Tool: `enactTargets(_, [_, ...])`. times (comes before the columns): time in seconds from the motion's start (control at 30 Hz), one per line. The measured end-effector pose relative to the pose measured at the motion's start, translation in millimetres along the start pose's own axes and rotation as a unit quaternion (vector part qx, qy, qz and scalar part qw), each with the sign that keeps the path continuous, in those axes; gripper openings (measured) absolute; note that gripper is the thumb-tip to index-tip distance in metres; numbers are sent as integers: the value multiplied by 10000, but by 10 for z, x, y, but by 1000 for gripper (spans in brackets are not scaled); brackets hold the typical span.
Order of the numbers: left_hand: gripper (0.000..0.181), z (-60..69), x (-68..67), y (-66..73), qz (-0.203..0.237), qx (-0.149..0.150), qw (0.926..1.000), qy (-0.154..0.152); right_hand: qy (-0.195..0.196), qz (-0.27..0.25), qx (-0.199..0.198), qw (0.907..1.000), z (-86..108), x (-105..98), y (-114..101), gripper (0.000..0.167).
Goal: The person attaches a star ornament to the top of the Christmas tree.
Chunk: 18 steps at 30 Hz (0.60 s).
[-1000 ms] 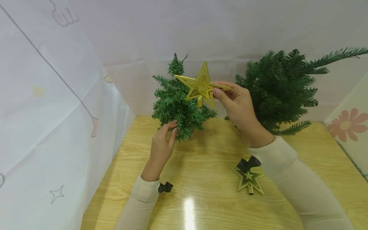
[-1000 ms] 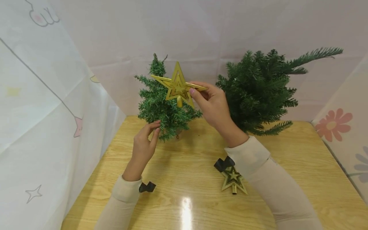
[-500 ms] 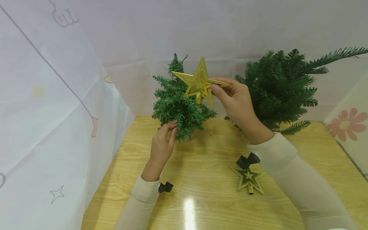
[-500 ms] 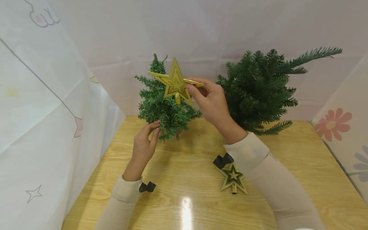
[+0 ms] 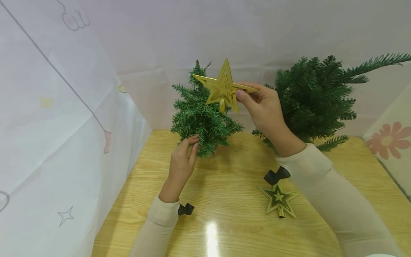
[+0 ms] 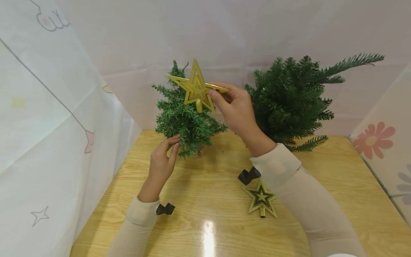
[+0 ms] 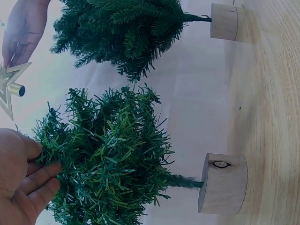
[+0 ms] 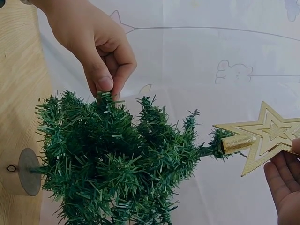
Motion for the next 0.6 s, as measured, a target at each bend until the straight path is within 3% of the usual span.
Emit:
enactTargets(0.33, [21, -1, -10, 5, 39, -42, 10000, -50, 0, -208, -10, 9998, -29, 8, -12, 27])
enactTargets(0.6, [20, 9, -20, 9, 12, -36, 10000, -8, -85, -25, 106, 9999, -37, 26, -22, 28])
Point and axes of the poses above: each hand's wrist, its own z-axis away from the middle knuckle, its own x-axis out of the palm, y = z × x, the point moved 3 cm from there along -z, towards the middle knuckle, and after that the axes turned 8 degrees about -y, right-handed, at the moved point
